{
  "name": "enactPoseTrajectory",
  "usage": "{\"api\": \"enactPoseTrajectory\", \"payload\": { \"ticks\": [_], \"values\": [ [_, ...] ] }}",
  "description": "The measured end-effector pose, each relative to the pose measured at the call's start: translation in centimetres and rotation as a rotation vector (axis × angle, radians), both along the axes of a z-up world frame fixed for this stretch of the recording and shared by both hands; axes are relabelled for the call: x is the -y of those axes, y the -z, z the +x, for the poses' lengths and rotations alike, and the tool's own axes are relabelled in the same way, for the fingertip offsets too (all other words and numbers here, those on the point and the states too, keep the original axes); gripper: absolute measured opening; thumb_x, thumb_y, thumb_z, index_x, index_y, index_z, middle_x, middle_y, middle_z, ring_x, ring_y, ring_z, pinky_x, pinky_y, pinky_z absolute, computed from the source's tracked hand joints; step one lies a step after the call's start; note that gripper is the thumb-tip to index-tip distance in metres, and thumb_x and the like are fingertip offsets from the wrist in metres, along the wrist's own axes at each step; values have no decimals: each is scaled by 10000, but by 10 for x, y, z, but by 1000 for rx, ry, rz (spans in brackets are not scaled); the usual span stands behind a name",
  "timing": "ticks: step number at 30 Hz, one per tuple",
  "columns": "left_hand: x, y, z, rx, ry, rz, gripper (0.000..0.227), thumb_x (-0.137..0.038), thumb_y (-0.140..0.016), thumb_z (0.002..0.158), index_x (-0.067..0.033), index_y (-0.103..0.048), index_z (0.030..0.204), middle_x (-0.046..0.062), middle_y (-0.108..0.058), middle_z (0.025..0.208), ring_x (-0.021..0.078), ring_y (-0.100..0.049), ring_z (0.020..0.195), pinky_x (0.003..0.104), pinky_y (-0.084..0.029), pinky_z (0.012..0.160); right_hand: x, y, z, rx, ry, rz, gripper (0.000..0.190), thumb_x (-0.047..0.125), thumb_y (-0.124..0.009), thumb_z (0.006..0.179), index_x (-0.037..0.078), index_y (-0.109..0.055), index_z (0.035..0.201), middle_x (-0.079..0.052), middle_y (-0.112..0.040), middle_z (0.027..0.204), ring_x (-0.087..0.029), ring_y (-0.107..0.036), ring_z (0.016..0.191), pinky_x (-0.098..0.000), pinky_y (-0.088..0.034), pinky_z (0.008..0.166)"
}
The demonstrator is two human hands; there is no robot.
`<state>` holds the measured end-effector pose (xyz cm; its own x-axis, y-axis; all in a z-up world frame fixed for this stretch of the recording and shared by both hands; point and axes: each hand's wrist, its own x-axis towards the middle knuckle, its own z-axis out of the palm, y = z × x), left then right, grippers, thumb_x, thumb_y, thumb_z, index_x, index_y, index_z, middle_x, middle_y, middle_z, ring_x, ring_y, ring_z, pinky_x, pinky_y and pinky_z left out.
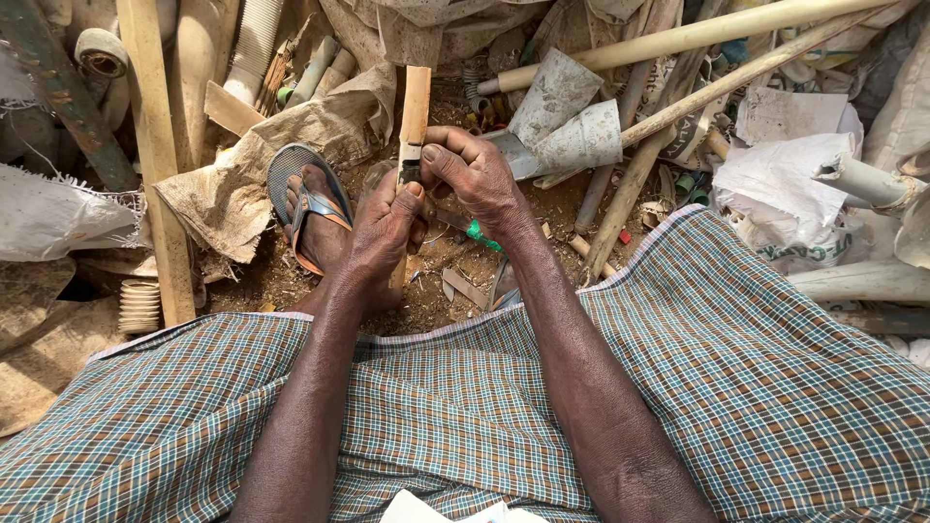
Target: The person uses a knife to shave and shape a small wooden piece held between their feet. They repeatedly scrape the wood surface, remove shavings, and adjust the piece to continue shaping it.
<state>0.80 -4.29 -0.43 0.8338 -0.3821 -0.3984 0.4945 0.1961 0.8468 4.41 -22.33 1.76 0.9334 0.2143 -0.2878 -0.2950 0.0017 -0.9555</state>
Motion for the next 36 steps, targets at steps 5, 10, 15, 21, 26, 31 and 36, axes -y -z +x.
{"api": "enactPoseTrajectory", "payload": {
  "ticks": [5, 10, 15, 21, 26, 31, 36],
  "values": [
    [-4, 9, -5, 2, 16, -96, 403, -453, -504, 1072, -98, -505, 1263, 16, -617, 864, 70, -537, 614, 235, -465, 506, 7, 10, 4, -66, 21, -19, 298, 234, -599, 1050, 46, -679, 1267, 15, -686, 859, -72, -659, 775, -260, -571, 700],
    [-14, 20, -4, -97, -41, -154, 427, -509, -532, 1041, -115, -458, 1189, 18, -615, 892, 68, -559, 579, 237, -481, 461, 36, 35, -5, -122, 24, -426, 246, 202, -571, 1034, 77, -705, 1198, 1, -704, 904, -105, -669, 777, -301, -582, 712],
    [-22, 32, -7, -186, -71, -241, 466, -539, -559, 1012, -108, -440, 1146, 22, -585, 850, 92, -579, 580, 272, -522, 470, 48, 82, -44, -136, -76, -777, 202, 191, -620, 961, 132, -738, 1114, -28, -774, 1030, -167, -733, 900, -412, -614, 896],
    [-21, 42, -8, -214, -58, -277, 486, -539, -591, 989, -115, -442, 1175, 41, -583, 814, 122, -621, 619, 321, -585, 543, 44, 124, -70, -57, -153, -1157, 262, 260, -759, 807, 216, -756, 1065, -113, -661, 1231, -307, -615, 1120, -689, -375, 989],
    [-20, 41, -7, -162, -60, -235, 505, -542, -570, 1013, -96, -444, 1213, 28, -604, 842, 109, -611, 621, 298, -565, 545, 47, 136, -78, -113, -180, -1162, 333, 311, -710, 891, 240, -702, 1217, -76, -686, 1281, -268, -641, 1179, -603, -436, 1076],
    [-24, 35, -5, -112, -72, -86, 516, -551, -540, 1003, -139, -494, 1310, -8, -591, 792, 62, -579, 571, 233, -509, 495, 54, 144, -70, -124, -155, -1083, 396, 194, -761, 810, 202, -665, 1194, -98, -619, 1140, -251, -631, 991, -540, -500, 881],
    [-32, 26, 1, -75, -122, 4, 505, -538, -534, 1036, -70, -523, 1226, -4, -613, 813, 57, -571, 565, 228, -502, 479, 53, 127, -49, -100, -58, -743, 157, 149, -669, 956, 52, -625, 1071, -64, -599, 860, -169, -628, 746, -368, -596, 657]
  ]
}}
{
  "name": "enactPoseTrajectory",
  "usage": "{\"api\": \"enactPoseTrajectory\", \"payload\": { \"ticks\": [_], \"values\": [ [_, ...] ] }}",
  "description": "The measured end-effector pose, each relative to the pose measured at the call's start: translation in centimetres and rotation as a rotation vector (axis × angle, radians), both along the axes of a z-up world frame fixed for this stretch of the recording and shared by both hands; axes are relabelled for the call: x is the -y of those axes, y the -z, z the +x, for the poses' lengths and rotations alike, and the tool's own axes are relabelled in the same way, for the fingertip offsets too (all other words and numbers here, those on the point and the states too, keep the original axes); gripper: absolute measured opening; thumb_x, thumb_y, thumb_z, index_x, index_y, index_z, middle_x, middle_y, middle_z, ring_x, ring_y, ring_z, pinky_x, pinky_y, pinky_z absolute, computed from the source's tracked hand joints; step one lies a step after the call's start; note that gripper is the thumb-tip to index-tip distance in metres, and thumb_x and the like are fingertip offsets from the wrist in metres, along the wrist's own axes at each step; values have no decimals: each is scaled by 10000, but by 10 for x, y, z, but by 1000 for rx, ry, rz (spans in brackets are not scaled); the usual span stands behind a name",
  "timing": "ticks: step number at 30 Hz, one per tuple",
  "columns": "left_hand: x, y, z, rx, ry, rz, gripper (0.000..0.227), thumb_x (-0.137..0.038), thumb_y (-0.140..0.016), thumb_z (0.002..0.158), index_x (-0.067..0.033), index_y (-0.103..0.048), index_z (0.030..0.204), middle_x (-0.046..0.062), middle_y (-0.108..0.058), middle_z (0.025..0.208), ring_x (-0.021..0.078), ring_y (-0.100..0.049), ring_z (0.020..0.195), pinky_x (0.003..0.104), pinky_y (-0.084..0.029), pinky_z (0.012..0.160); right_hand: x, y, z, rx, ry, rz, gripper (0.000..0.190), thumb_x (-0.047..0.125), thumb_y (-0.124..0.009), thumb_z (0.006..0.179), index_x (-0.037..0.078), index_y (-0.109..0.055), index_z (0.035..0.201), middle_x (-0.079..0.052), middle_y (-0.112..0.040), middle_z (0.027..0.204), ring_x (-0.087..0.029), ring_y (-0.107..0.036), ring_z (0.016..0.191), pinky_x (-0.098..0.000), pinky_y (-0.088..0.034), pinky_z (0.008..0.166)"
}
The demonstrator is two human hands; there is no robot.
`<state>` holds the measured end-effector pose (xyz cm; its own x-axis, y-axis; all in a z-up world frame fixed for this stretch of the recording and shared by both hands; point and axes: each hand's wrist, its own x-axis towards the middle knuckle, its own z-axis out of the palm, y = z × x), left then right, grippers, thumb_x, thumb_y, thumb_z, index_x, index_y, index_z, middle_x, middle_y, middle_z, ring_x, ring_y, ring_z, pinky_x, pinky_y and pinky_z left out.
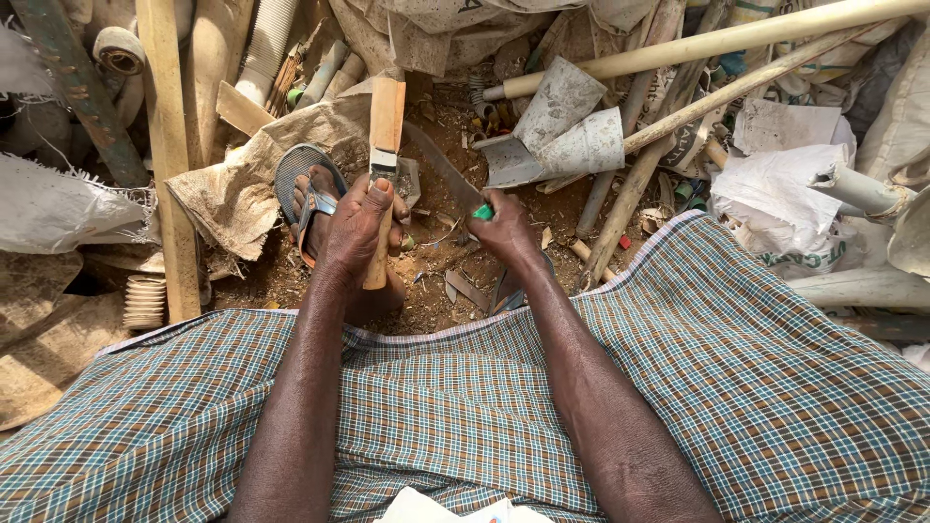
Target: The person uses a knife to shave and shape a small wooden piece held between their feet. They repeatedly scrape the wood surface, remove shavings, and adjust the piece to continue shaping it.
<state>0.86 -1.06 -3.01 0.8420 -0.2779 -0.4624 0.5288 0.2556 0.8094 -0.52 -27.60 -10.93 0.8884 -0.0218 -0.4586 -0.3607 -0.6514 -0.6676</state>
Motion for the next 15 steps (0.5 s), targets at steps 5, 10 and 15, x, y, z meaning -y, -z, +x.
{"api": "enactPoseTrajectory", "payload": {
  "ticks": [5, 10, 15],
  "values": [
    [-4, -9, 5, 13, 1, 111, 473, -519, -504, 1043, -85, -530, 1230, -11, -621, 812, 43, -563, 549, 223, -505, 452, -21, -51, 16, 46, 254, 351, 327, 133, -655, 884, 119, -543, 1191, 0, -595, 886, -105, -661, 764, -326, -616, 662],
    [-1, -15, 3, 24, 22, 191, 420, -450, -526, 1044, -70, -548, 1220, -5, -620, 802, 53, -558, 530, 232, -486, 438, -47, -105, 31, 121, -55, 216, 418, 176, -673, 932, 86, -550, 1321, -60, -582, 954, -174, -631, 846, -400, -601, 753],
    [3, -15, 3, 61, 50, 175, 509, -524, -518, 1027, -64, -563, 1239, -14, -614, 792, 39, -561, 537, 226, -489, 450, -60, -125, 31, 261, -231, 166, 598, 283, -749, 927, 48, -510, 1422, -139, -688, 1185, -233, -698, 1098, -428, -567, 952]
  ]
}}
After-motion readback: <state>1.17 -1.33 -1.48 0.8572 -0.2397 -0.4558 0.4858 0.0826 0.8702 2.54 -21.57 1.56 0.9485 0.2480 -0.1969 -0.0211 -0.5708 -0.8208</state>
